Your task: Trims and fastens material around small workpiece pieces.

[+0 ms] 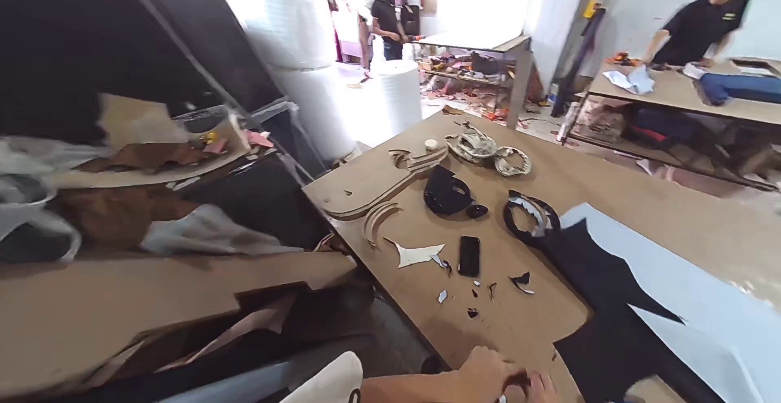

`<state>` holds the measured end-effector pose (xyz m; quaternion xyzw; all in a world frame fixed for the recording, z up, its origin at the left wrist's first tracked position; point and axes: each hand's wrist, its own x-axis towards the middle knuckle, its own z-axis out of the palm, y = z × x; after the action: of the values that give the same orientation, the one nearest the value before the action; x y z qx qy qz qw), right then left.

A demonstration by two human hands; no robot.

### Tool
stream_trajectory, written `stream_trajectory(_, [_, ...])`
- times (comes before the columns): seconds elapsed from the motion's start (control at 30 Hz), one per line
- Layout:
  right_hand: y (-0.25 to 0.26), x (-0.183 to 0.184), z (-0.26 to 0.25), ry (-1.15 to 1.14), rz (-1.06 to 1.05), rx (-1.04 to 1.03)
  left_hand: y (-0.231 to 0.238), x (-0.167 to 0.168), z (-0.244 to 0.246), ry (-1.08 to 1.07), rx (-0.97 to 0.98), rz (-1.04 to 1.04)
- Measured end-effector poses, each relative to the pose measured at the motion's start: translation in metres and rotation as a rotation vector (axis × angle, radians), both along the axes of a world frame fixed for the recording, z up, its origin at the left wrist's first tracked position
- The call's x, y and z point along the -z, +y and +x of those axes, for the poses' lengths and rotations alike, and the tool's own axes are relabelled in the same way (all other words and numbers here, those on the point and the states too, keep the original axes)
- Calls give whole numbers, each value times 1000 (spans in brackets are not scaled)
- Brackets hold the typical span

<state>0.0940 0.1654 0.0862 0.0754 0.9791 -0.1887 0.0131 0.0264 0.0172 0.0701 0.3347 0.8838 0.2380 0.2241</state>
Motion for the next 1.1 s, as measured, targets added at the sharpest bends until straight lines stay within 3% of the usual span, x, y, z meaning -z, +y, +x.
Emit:
stream_trajectory(0.07, [2, 9, -9, -56, -99, -16, -5, 26, -3, 203, -20, 221])
stream_trajectory(0.13, [12, 28, -7, -91, -148, -9, 2, 50, -10, 188, 47, 417])
stream_trajectory(0.33, [35, 76, -7, -36, -179, -90, 12, 100, -17, 196, 74, 480])
stream_trajectory(0.43, [36, 73, 3, -12, -244, -5, 13, 104, -18, 314, 119, 444])
stream_trajectory(0.5, [37, 54, 16, -49, -289, 158, 14, 102, -21, 398, 176, 406])
stream_trajectory(0.6, [50, 23, 52, -80, -180, 500, 15, 100, -25, 481, 235, 375])
stream_trajectory(0.7, [77, 22, 94, -238, -76, 753, 16, 111, -26, 554, 285, 420])
stream_trajectory(0.83, [96, 39, 118, -360, -54, 794, 18, 124, -31, 601, 394, 511])
stream_trajectory(1.1, [107, 45, 149, -326, -47, 923, 34, 92, -34, 585, 510, 378])
